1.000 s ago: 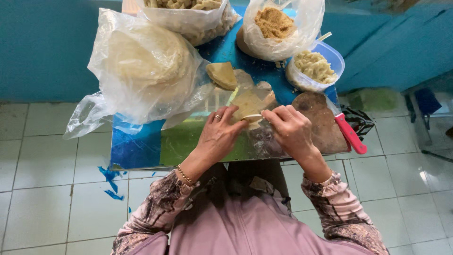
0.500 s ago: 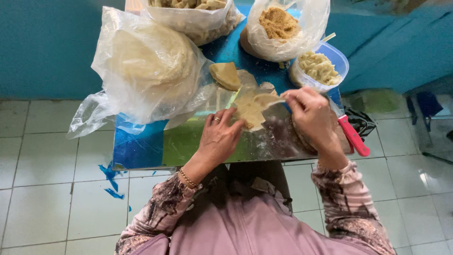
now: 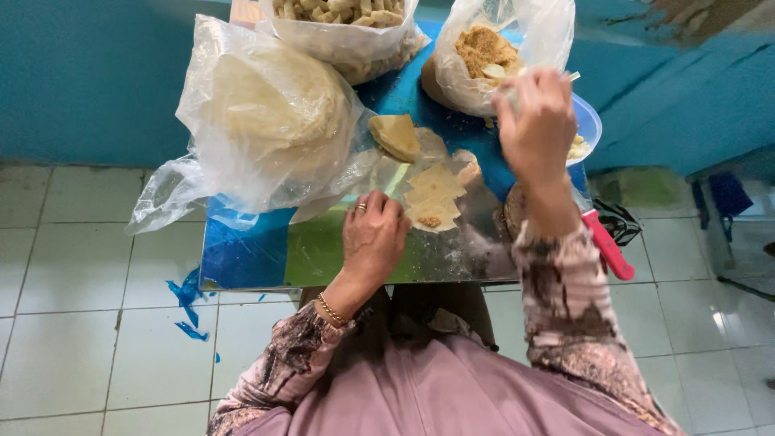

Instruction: The person folds small square dough pieces by hand into triangular shapes, pinching the edges closed, and places each folded piece on the table next to a growing row of finished pieces. They occasionally reach into a plastic bag of dough squares and a container of filling while working through the pieces one at a time.

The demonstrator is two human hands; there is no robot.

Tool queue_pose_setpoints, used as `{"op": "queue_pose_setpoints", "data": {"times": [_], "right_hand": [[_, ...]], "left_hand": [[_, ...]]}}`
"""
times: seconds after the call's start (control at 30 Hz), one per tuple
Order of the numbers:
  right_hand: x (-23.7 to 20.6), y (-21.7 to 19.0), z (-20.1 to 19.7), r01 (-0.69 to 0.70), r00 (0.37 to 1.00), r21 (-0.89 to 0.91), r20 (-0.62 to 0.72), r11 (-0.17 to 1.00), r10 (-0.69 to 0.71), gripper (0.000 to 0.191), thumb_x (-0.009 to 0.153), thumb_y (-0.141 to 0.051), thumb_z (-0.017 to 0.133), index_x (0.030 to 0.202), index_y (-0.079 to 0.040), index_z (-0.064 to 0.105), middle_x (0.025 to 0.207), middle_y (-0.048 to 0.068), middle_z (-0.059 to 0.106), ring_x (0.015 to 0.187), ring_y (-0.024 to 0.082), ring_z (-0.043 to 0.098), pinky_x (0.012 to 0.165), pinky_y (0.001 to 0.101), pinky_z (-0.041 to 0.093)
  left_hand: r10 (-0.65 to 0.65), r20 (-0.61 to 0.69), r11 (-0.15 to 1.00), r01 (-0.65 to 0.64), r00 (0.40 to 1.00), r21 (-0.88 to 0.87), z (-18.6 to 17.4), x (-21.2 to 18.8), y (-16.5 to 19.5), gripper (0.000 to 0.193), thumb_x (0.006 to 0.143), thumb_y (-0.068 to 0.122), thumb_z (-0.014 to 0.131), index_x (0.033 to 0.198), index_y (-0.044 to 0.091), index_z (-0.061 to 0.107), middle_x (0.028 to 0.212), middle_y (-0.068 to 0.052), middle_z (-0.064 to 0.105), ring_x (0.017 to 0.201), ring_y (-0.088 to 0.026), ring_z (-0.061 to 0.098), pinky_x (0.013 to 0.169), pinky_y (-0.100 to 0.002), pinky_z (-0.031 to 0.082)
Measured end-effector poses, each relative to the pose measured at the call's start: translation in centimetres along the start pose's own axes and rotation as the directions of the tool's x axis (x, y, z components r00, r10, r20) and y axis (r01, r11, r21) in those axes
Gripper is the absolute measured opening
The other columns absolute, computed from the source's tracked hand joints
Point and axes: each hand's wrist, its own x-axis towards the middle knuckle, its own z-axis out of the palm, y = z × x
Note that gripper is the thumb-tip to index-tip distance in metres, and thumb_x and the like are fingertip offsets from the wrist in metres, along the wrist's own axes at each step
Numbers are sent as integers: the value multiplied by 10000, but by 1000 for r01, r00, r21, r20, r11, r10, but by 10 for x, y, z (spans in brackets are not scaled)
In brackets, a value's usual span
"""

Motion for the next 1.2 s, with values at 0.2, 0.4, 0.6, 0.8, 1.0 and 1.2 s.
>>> {"op": "queue_pose_setpoints", "data": {"times": [0.2,0.4,0.6,0.8,1.0,1.2], "right_hand": [[-112,-85,-43,-329,881,149,405,933,246,140,866,-270,789,901,-135,770,942,51,705,807,277,707,679,401,545],[-126,-93,-28,-452,861,240,370,859,350,125,896,-208,770,945,-102,727,980,67,689,779,272,708,674,387,552],[-126,-96,-27,-526,831,362,412,770,375,116,897,-127,756,987,-74,706,933,76,711,680,212,707,616,336,552],[-128,-104,-29,-435,888,386,332,814,317,177,875,-78,777,1040,-67,713,927,89,722,734,233,695,661,351,547],[-129,-105,-31,-254,949,410,282,876,143,292,864,-63,760,1152,-49,713,1033,88,741,940,277,690,812,387,557],[-128,-101,-21,-114,968,342,251,933,26,299,839,-63,754,1135,-31,730,1058,109,720,937,307,656,815,401,544]], "left_hand": [[-25,15,999,26,1000,-36,3,4,1,108,840,142,730,870,81,646,958,-99,617,957,-330,618,780,-484,480],[-25,39,991,30,999,-134,1,8,0,110,825,121,747,854,87,647,847,-87,656,846,-321,648,730,-463,496],[47,46,947,-30,998,-321,1,7,3,109,894,107,736,948,79,646,890,-94,701,840,-308,671,755,-417,522],[238,91,958,-219,967,-184,-1,6,1,168,857,83,729,1009,67,658,900,-88,697,895,-304,654,785,-423,504],[360,174,929,-336,917,-154,7,7,-8,202,775,-5,675,962,63,640,968,-99,675,970,-313,633,881,-408,526],[319,191,944,-294,928,-149,18,14,-6,238,742,-60,618,963,23,587,947,-165,626,981,-375,614,917,-445,512]]}}
